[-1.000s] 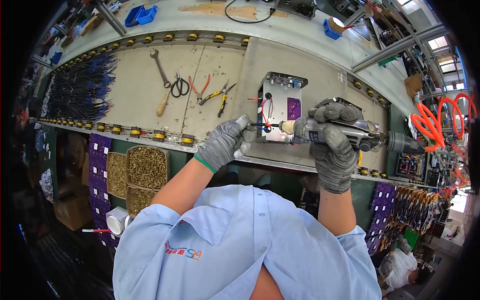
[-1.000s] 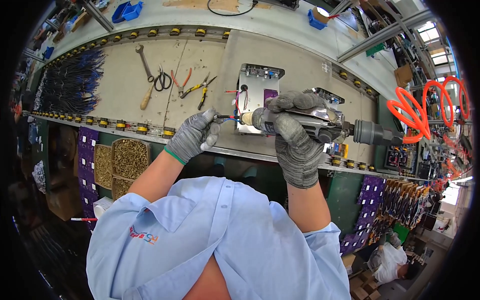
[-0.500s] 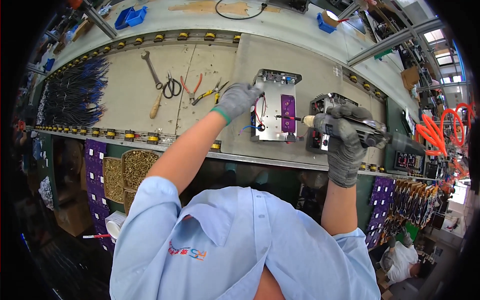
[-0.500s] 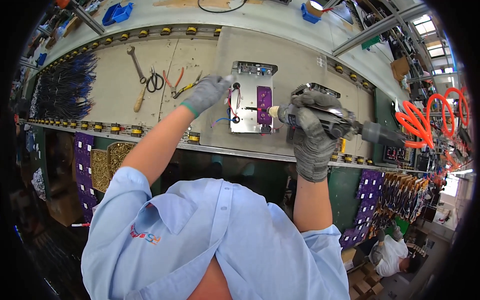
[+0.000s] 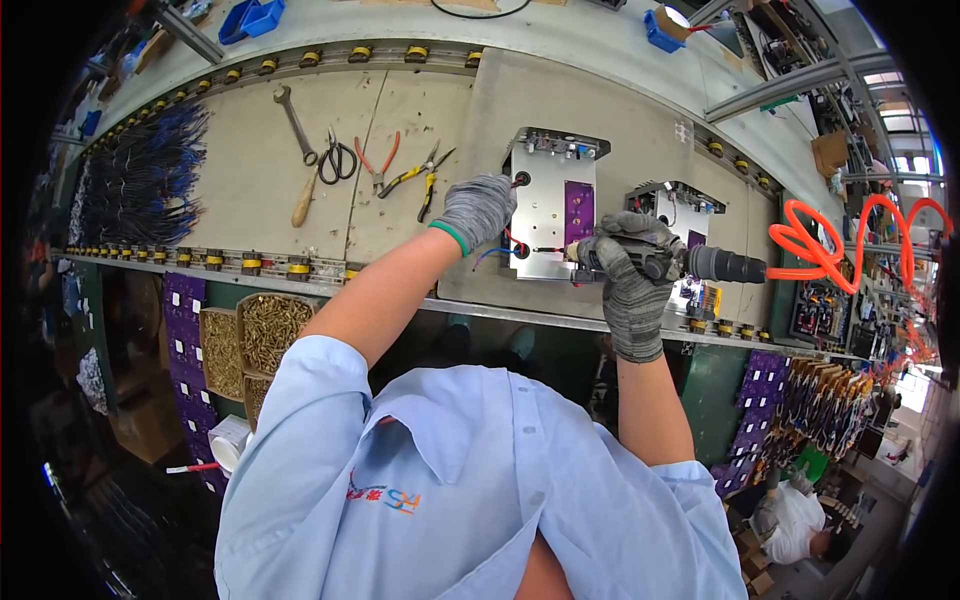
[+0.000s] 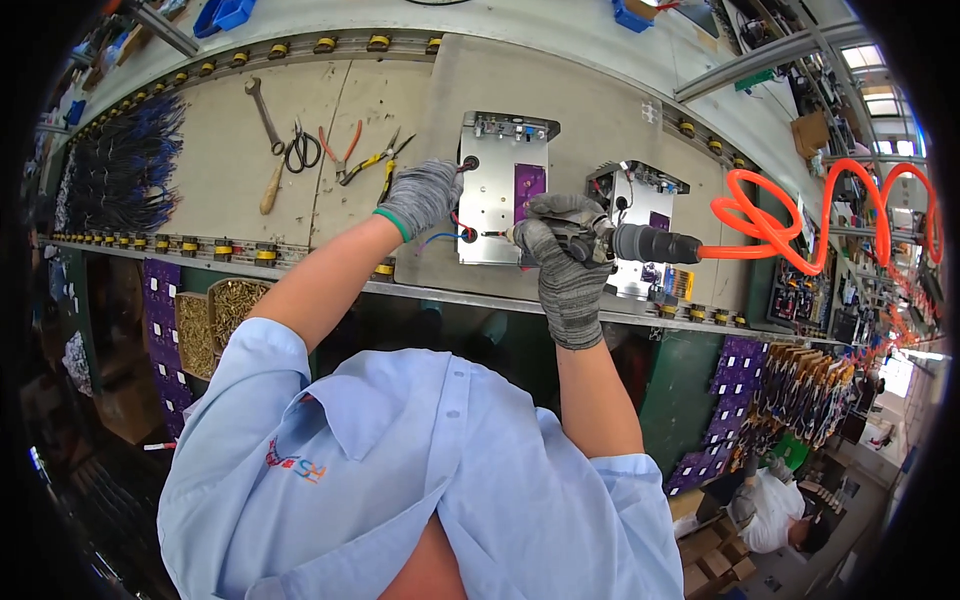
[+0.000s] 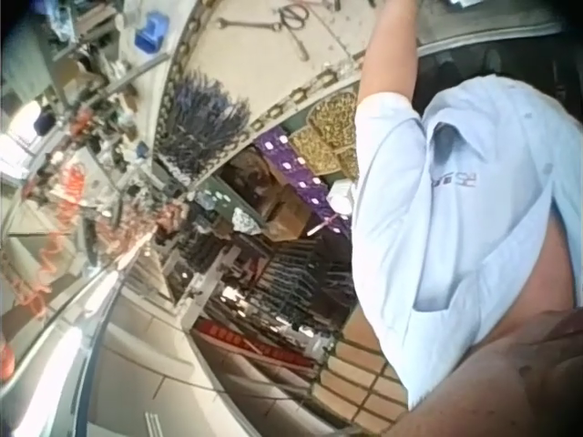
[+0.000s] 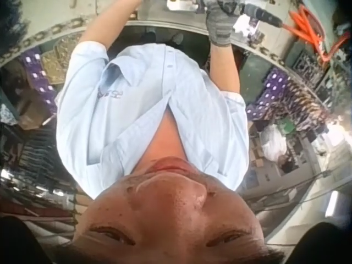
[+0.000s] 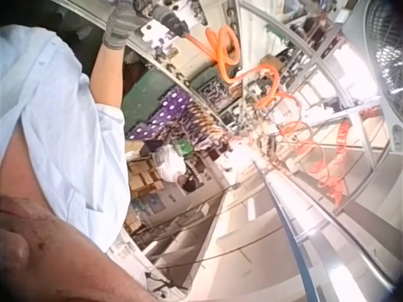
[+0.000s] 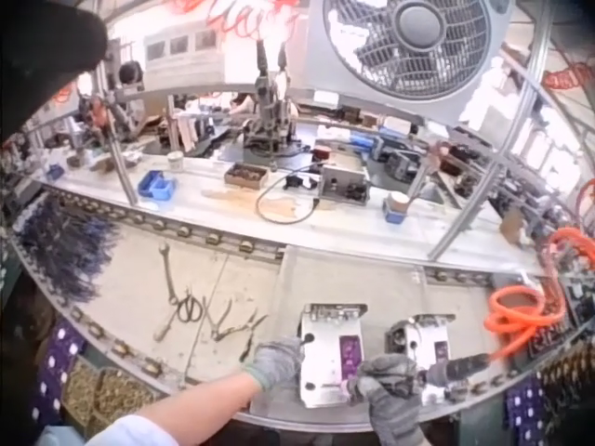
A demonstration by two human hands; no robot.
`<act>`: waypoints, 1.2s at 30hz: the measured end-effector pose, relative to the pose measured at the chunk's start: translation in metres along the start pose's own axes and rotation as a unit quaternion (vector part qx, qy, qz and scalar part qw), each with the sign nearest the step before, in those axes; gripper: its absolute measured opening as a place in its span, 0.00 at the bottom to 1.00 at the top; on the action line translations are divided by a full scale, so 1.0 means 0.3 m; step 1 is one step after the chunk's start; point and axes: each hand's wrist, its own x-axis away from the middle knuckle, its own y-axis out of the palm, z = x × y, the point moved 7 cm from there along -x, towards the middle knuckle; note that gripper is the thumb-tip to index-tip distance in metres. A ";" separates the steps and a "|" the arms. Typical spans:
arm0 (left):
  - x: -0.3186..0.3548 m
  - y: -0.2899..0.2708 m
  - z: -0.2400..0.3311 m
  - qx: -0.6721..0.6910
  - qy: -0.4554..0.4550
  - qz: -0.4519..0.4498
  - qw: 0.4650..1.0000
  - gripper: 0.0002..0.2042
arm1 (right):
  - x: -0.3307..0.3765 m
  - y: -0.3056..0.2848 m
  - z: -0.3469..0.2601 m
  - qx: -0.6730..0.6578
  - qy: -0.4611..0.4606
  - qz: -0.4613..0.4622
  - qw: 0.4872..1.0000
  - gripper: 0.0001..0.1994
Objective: Assembling, wiring, and securing components on a metal chassis using an air screwdriver and hand tools.
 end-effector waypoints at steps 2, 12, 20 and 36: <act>0.005 0.017 -0.031 -0.002 -0.011 -0.011 1.000 0.15 | -0.005 0.003 0.013 0.025 0.010 -0.018 0.999 0.14; -0.023 0.136 -0.082 -0.021 -0.009 -0.010 1.000 0.18 | 0.013 0.125 0.068 0.113 -0.046 -0.207 0.971 0.14; 0.073 0.081 -0.147 0.178 -0.102 -0.048 0.977 0.21 | 0.035 0.163 0.056 0.127 -0.020 -0.168 0.977 0.10; 0.321 -0.177 -0.220 0.760 -0.161 0.018 0.630 0.13 | 0.048 -0.199 -0.411 -0.059 -0.168 -0.017 0.984 0.12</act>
